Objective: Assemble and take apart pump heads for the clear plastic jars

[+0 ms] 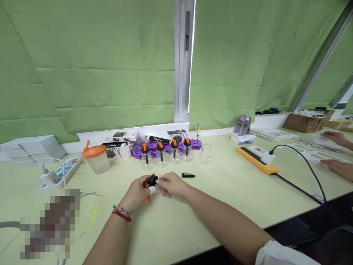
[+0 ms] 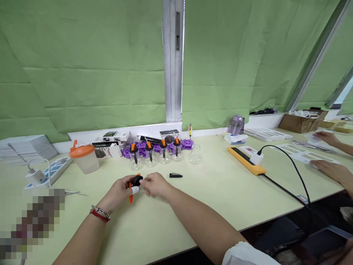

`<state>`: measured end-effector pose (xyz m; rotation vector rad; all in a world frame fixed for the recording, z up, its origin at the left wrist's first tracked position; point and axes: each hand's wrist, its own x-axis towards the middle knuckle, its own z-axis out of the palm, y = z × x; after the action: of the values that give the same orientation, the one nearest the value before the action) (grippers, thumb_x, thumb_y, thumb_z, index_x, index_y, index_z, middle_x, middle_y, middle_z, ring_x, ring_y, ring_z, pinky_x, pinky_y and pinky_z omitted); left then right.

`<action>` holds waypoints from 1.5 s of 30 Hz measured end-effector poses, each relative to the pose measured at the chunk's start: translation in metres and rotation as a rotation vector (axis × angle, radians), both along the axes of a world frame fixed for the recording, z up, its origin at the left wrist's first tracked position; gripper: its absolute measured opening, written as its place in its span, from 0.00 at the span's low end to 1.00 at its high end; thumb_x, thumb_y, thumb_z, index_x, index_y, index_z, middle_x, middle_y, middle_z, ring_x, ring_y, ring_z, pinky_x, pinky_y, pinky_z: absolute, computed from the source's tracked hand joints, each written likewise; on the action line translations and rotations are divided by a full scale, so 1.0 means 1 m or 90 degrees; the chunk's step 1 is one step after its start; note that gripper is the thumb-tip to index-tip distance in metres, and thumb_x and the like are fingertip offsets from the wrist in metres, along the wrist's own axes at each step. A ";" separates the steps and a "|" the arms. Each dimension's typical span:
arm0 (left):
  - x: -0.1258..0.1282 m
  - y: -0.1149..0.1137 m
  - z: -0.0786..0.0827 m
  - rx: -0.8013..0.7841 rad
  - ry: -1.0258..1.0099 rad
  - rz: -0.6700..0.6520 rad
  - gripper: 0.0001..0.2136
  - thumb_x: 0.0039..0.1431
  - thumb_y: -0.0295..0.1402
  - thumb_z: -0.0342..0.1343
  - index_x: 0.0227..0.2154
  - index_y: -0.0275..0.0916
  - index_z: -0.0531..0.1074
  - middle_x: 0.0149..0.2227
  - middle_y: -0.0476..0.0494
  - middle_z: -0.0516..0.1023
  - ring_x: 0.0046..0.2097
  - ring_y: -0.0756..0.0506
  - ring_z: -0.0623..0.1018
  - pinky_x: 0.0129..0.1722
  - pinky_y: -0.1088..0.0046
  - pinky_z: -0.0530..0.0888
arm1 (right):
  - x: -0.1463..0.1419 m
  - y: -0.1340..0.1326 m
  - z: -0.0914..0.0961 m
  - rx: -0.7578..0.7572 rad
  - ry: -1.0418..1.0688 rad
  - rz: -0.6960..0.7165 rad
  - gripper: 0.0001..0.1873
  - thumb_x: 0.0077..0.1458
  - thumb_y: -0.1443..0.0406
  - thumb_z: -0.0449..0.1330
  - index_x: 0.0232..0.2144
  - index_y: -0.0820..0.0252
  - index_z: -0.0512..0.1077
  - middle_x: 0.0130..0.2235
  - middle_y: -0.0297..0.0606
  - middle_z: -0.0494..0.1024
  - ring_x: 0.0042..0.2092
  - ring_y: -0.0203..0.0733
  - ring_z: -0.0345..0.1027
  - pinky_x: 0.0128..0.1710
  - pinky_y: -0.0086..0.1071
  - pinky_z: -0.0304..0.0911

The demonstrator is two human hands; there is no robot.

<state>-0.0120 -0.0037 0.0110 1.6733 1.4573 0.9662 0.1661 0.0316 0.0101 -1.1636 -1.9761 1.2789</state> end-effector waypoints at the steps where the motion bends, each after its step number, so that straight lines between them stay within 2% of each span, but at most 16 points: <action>1: 0.004 -0.002 0.002 -0.006 -0.017 -0.032 0.23 0.46 0.37 0.58 0.47 0.35 0.72 0.40 0.42 0.78 0.40 0.43 0.75 0.40 0.68 0.70 | 0.001 -0.004 0.002 -0.095 0.030 0.012 0.13 0.58 0.63 0.52 0.25 0.63 0.68 0.23 0.33 0.71 0.21 0.31 0.63 0.22 0.26 0.58; 2: 0.008 -0.003 0.004 -0.015 -0.031 -0.061 0.23 0.47 0.37 0.58 0.47 0.35 0.72 0.39 0.42 0.78 0.40 0.43 0.75 0.41 0.68 0.70 | 0.002 -0.006 0.003 -0.163 0.053 0.020 0.12 0.57 0.64 0.52 0.25 0.63 0.68 0.22 0.32 0.71 0.19 0.30 0.62 0.20 0.25 0.57; 4: 0.013 -0.006 0.008 -0.038 -0.048 -0.097 0.22 0.48 0.38 0.58 0.47 0.35 0.72 0.38 0.42 0.78 0.39 0.43 0.74 0.40 0.68 0.70 | 0.007 -0.009 0.002 -0.216 0.086 0.011 0.11 0.56 0.66 0.53 0.23 0.64 0.68 0.21 0.32 0.71 0.16 0.28 0.59 0.18 0.24 0.56; 7: 0.014 -0.007 0.011 -0.068 -0.073 -0.095 0.22 0.48 0.41 0.58 0.45 0.35 0.73 0.37 0.42 0.78 0.39 0.44 0.74 0.39 0.68 0.70 | 0.014 -0.007 -0.003 -0.215 0.133 -0.029 0.11 0.54 0.66 0.56 0.22 0.64 0.67 0.19 0.32 0.71 0.15 0.27 0.57 0.15 0.22 0.53; 11: 0.012 -0.006 0.012 -0.091 -0.094 -0.052 0.23 0.45 0.43 0.60 0.43 0.35 0.74 0.39 0.42 0.77 0.38 0.45 0.74 0.38 0.69 0.70 | 0.024 0.001 -0.008 -0.221 0.191 -0.087 0.08 0.53 0.66 0.57 0.24 0.64 0.67 0.20 0.32 0.72 0.15 0.26 0.57 0.14 0.22 0.51; 17: 0.006 -0.001 0.006 -0.098 -0.087 0.043 0.24 0.43 0.43 0.61 0.42 0.34 0.72 0.36 0.43 0.75 0.33 0.48 0.73 0.35 0.70 0.71 | 0.048 0.016 0.001 -0.163 0.250 -0.174 0.09 0.51 0.65 0.57 0.22 0.64 0.66 0.19 0.32 0.71 0.15 0.27 0.56 0.13 0.23 0.49; 21: 0.002 0.007 -0.007 -0.055 0.019 0.153 0.22 0.47 0.42 0.56 0.43 0.34 0.70 0.34 0.43 0.75 0.31 0.47 0.74 0.33 0.70 0.71 | 0.069 0.027 0.006 -0.148 0.336 -0.228 0.09 0.48 0.62 0.60 0.24 0.64 0.67 0.20 0.33 0.72 0.16 0.27 0.56 0.14 0.23 0.50; 24: 0.004 0.013 -0.014 -0.009 0.126 0.193 0.17 0.52 0.40 0.50 0.42 0.36 0.71 0.32 0.43 0.76 0.32 0.45 0.75 0.33 0.69 0.69 | 0.077 0.032 0.006 -0.139 0.362 -0.241 0.10 0.47 0.61 0.60 0.24 0.64 0.67 0.22 0.34 0.73 0.17 0.27 0.56 0.14 0.24 0.50; 28: 0.010 0.019 -0.014 0.020 0.321 0.248 0.14 0.55 0.38 0.45 0.37 0.40 0.73 0.28 0.42 0.77 0.32 0.42 0.75 0.30 0.70 0.66 | 0.077 0.034 0.003 -0.138 0.352 -0.237 0.09 0.48 0.62 0.60 0.24 0.63 0.67 0.22 0.34 0.73 0.16 0.27 0.56 0.14 0.24 0.49; 31: 0.013 0.023 -0.012 0.005 0.435 0.282 0.14 0.56 0.38 0.44 0.35 0.41 0.73 0.33 0.39 0.78 0.36 0.40 0.75 0.29 0.70 0.63 | 0.074 0.032 0.002 -0.151 0.331 -0.234 0.08 0.49 0.64 0.59 0.24 0.63 0.67 0.22 0.34 0.73 0.17 0.27 0.56 0.14 0.24 0.49; 38: 0.015 0.029 -0.016 -0.002 0.458 0.304 0.15 0.56 0.37 0.43 0.34 0.38 0.75 0.42 0.33 0.75 0.41 0.37 0.75 0.31 0.67 0.65 | 0.069 0.026 0.003 -0.158 0.316 -0.202 0.07 0.51 0.65 0.58 0.25 0.64 0.67 0.23 0.34 0.74 0.17 0.27 0.56 0.14 0.24 0.48; 41: 0.013 0.027 -0.012 0.003 0.450 0.319 0.17 0.57 0.38 0.43 0.38 0.36 0.74 0.44 0.32 0.73 0.42 0.36 0.75 0.33 0.66 0.67 | 0.068 0.026 0.002 -0.154 0.305 -0.198 0.07 0.51 0.65 0.57 0.25 0.63 0.67 0.23 0.34 0.73 0.16 0.27 0.56 0.15 0.25 0.48; 43: 0.014 0.022 -0.006 0.044 0.443 0.342 0.18 0.58 0.37 0.42 0.43 0.35 0.72 0.47 0.32 0.72 0.46 0.36 0.73 0.38 0.65 0.68 | 0.066 0.025 0.000 -0.148 0.295 -0.193 0.07 0.51 0.64 0.57 0.25 0.63 0.67 0.22 0.33 0.73 0.16 0.27 0.55 0.15 0.24 0.48; 45: 0.020 0.016 0.000 0.147 0.436 0.342 0.19 0.59 0.35 0.41 0.47 0.34 0.70 0.49 0.34 0.71 0.51 0.38 0.70 0.45 0.66 0.67 | 0.063 0.023 -0.001 -0.133 0.286 -0.172 0.07 0.51 0.64 0.57 0.26 0.63 0.68 0.22 0.32 0.72 0.16 0.26 0.53 0.16 0.24 0.47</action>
<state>0.0076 0.0118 0.0108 1.9293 2.4155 0.8907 0.2294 0.0549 0.0088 -1.0763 -1.3420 1.4708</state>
